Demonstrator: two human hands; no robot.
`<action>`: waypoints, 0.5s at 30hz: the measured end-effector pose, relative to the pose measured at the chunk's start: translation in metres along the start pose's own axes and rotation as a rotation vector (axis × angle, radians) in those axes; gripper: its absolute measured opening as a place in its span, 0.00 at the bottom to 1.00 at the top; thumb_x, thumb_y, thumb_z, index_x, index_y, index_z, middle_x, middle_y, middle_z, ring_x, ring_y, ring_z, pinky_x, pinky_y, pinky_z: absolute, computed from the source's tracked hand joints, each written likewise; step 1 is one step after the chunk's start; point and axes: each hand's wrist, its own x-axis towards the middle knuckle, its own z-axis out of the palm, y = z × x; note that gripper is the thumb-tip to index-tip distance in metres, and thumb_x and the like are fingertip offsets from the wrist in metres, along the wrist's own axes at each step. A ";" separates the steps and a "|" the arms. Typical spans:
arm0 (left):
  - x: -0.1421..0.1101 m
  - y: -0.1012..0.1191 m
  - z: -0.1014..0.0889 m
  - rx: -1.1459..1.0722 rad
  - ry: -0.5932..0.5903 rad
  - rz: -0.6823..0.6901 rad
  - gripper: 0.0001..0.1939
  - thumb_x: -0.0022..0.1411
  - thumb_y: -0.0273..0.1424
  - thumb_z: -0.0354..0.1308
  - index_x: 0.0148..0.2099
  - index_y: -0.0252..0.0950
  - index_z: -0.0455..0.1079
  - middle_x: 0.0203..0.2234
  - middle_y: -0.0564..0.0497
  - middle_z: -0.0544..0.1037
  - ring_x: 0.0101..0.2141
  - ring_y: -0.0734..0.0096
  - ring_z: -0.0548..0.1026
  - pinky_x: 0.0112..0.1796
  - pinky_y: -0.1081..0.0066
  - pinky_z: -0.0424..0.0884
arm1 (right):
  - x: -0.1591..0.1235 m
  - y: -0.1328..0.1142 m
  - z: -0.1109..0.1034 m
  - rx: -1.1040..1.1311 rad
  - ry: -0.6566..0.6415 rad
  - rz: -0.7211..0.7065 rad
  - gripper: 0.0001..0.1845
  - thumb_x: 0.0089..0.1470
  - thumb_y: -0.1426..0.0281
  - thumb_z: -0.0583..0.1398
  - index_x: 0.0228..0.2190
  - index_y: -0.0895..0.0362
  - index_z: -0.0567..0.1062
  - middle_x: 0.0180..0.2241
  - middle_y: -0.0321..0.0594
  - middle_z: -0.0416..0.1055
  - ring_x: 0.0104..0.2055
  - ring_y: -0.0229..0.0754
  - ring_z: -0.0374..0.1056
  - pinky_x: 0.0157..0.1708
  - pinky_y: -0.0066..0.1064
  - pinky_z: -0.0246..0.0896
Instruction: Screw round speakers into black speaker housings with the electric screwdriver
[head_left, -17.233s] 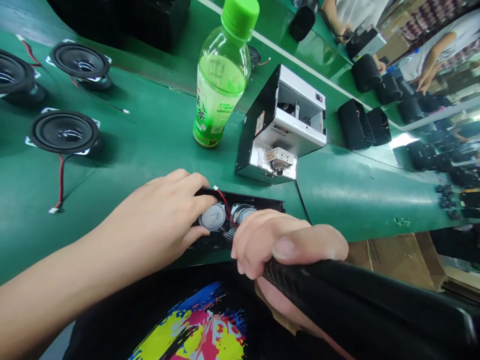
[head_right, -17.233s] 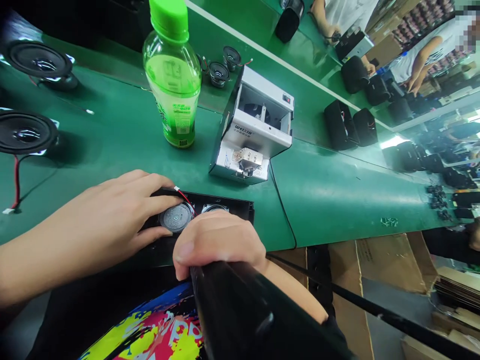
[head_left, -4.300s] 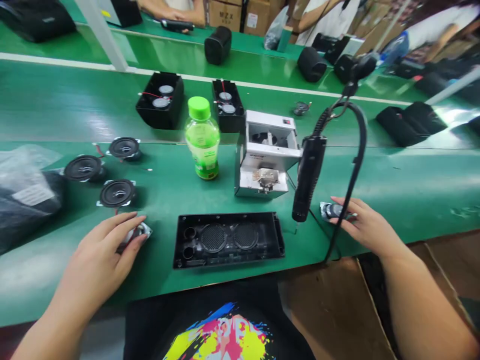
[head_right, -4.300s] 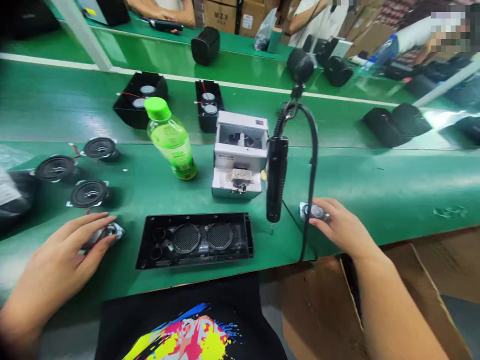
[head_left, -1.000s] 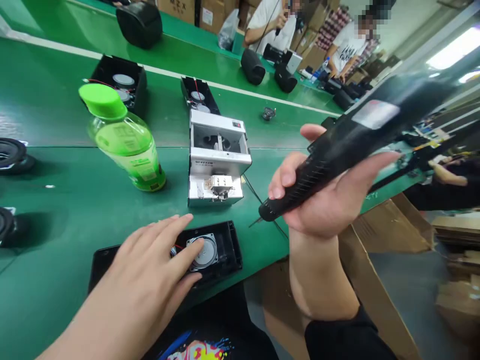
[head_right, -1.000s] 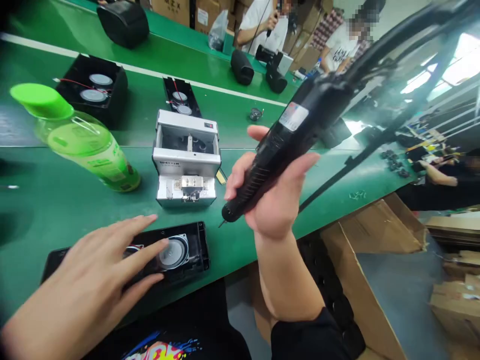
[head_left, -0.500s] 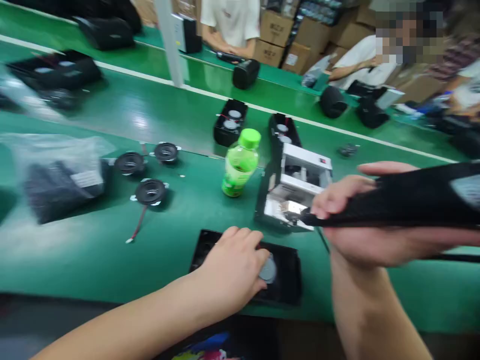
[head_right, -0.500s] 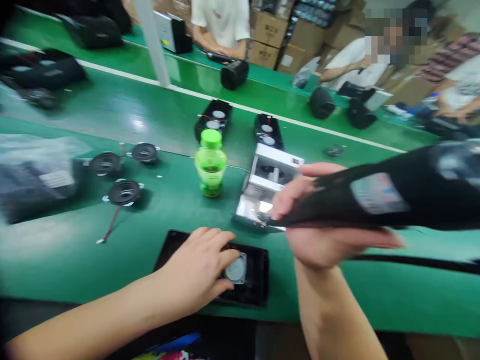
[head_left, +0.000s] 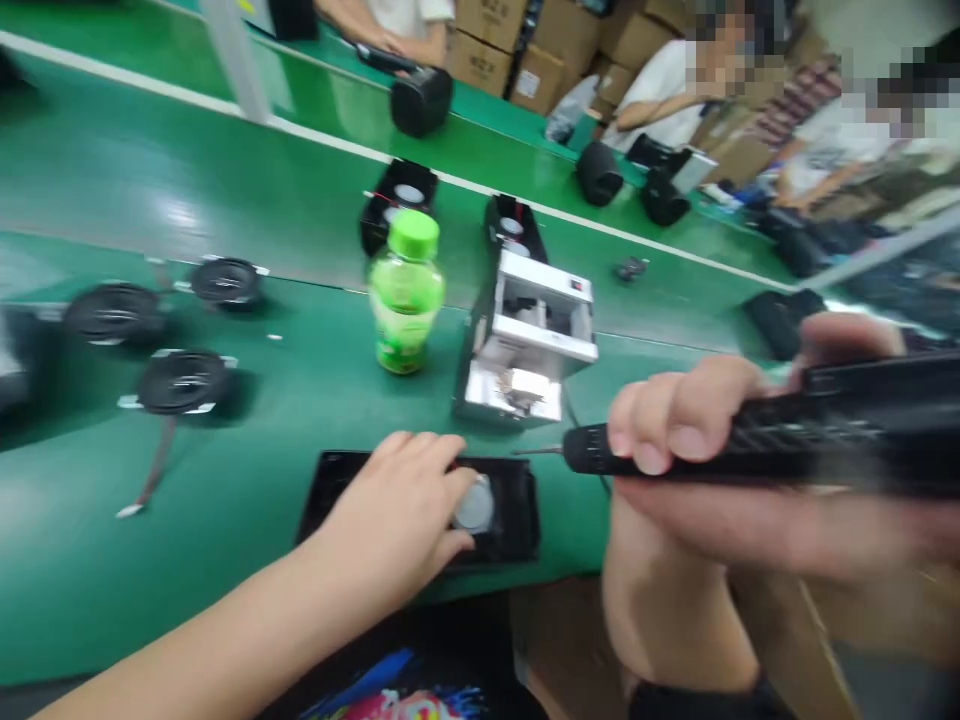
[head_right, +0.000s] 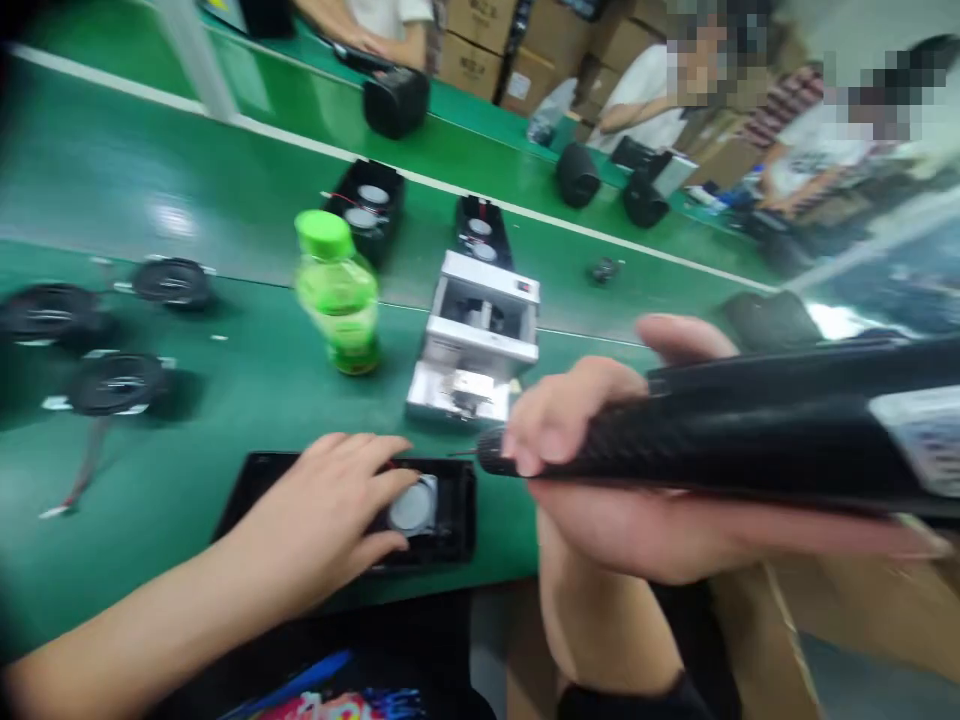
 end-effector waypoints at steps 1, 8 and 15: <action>-0.001 -0.004 0.004 -0.012 0.018 0.012 0.25 0.66 0.38 0.90 0.62 0.41 0.92 0.67 0.36 0.91 0.62 0.34 0.88 0.63 0.36 0.83 | -0.003 -0.004 0.000 -0.034 -0.004 -0.024 0.24 0.62 0.41 0.87 0.51 0.37 0.97 0.26 0.31 0.83 0.23 0.46 0.77 0.26 0.40 0.82; -0.009 -0.024 0.015 0.007 0.122 0.127 0.18 0.70 0.38 0.76 0.61 0.47 0.89 0.63 0.42 0.91 0.56 0.36 0.89 0.56 0.36 0.83 | -0.012 0.015 0.003 -0.019 -0.050 0.074 0.27 0.68 0.35 0.80 0.49 0.42 0.88 0.26 0.29 0.86 0.23 0.46 0.79 0.25 0.37 0.80; -0.009 -0.019 0.014 -0.027 0.153 0.087 0.15 0.68 0.37 0.71 0.56 0.50 0.86 0.58 0.46 0.90 0.52 0.41 0.88 0.55 0.38 0.79 | -0.010 0.027 -0.004 -0.044 -0.083 0.167 0.27 0.67 0.34 0.78 0.48 0.40 0.85 0.26 0.27 0.85 0.21 0.48 0.76 0.25 0.41 0.79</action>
